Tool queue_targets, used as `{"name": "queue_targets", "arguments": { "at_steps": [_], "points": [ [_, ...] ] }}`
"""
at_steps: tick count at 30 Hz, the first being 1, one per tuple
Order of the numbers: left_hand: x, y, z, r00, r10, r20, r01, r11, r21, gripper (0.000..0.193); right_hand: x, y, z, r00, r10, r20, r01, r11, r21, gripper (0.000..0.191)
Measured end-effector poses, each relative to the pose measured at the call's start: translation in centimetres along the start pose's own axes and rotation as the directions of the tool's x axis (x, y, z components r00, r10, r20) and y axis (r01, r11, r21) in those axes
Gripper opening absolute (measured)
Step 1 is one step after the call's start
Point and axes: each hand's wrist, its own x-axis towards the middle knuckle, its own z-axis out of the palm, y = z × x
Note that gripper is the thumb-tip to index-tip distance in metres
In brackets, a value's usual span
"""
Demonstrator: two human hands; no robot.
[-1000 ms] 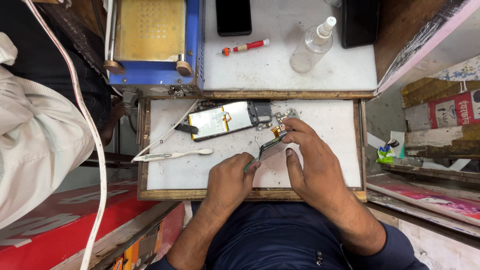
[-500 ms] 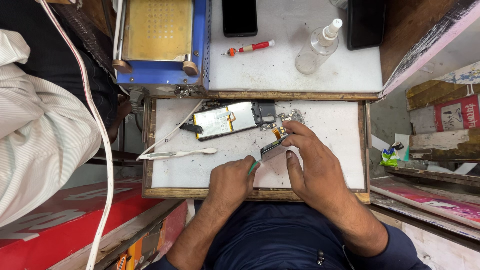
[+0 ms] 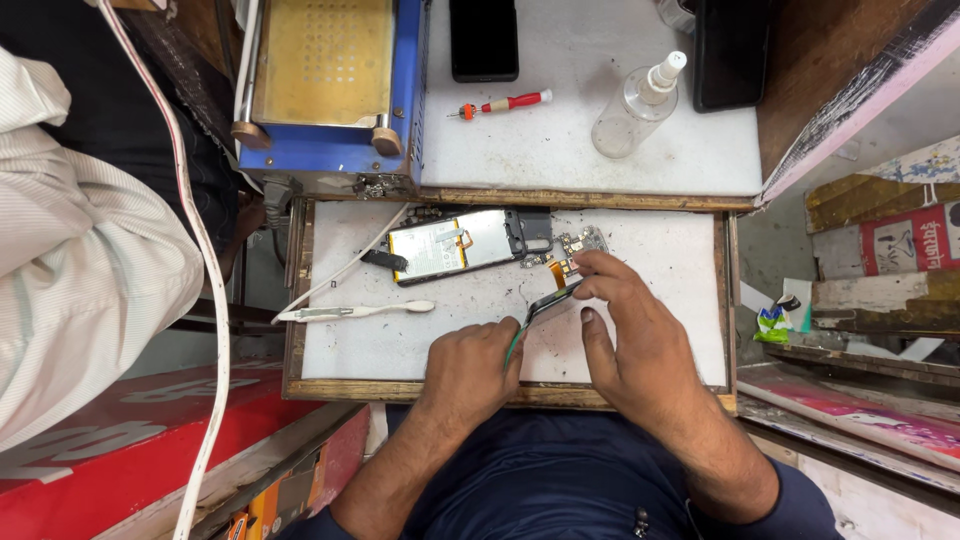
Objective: The person uses a green plastic pry tool to separate the screen assembly from the phone chassis, then removes the screen and sets it aside. The person then handles the phone's internal components, including the battery and motherboard, and places them on the workbench.
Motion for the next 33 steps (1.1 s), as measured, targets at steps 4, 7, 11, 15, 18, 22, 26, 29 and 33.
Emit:
{"name": "queue_targets", "arguments": {
  "at_steps": [4,7,11,15,18,22,26,29,33],
  "points": [
    [-1.1,0.1,0.3,0.999,-0.012,0.030,0.012,1.000,0.019,0.011,-2.0,1.0,0.9,0.998,0.002,-0.061,0.000,0.999,0.040,0.032],
    [-1.9,0.6,0.7,0.995,0.077,-0.059,-0.076,0.997,0.009,0.018,-4.4,3.3,1.7,0.985,-0.050,-0.165,0.075,0.986,0.146,0.029],
    [-3.0,1.2,1.2,0.961,0.182,-0.211,-0.192,0.981,-0.032,0.027,-8.7,6.5,3.2,0.934,-0.165,-0.317,0.241,0.945,0.219,0.023],
    [-3.0,1.6,1.7,0.923,0.257,-0.286,-0.283,0.958,-0.054,0.018,-11.6,8.5,5.0,0.888,-0.171,-0.427,0.309,0.910,0.278,0.025],
    [-2.7,1.7,1.8,0.912,0.285,-0.295,-0.311,0.949,-0.044,0.014,-12.2,8.6,5.4,0.884,-0.208,-0.418,0.340,0.900,0.271,0.035],
    [-2.5,1.5,1.6,0.920,0.281,-0.272,-0.309,0.949,-0.067,0.011,-10.6,7.6,6.5,0.861,-0.250,-0.443,0.386,0.889,0.246,0.052],
    [-2.4,1.1,1.6,0.937,0.242,-0.253,-0.266,0.962,-0.062,0.012,-8.8,5.9,6.2,0.890,-0.249,-0.382,0.345,0.915,0.208,0.064],
    [-2.2,0.8,1.8,0.951,0.203,-0.233,-0.221,0.974,-0.053,0.015,-7.4,4.6,5.6,0.920,-0.219,-0.324,0.284,0.944,0.169,0.069],
    [-1.5,0.4,1.8,0.965,0.147,-0.216,-0.168,0.982,-0.082,0.021,-4.8,3.5,4.2,0.950,-0.142,-0.279,0.180,0.977,0.115,0.070]
  ]
}}
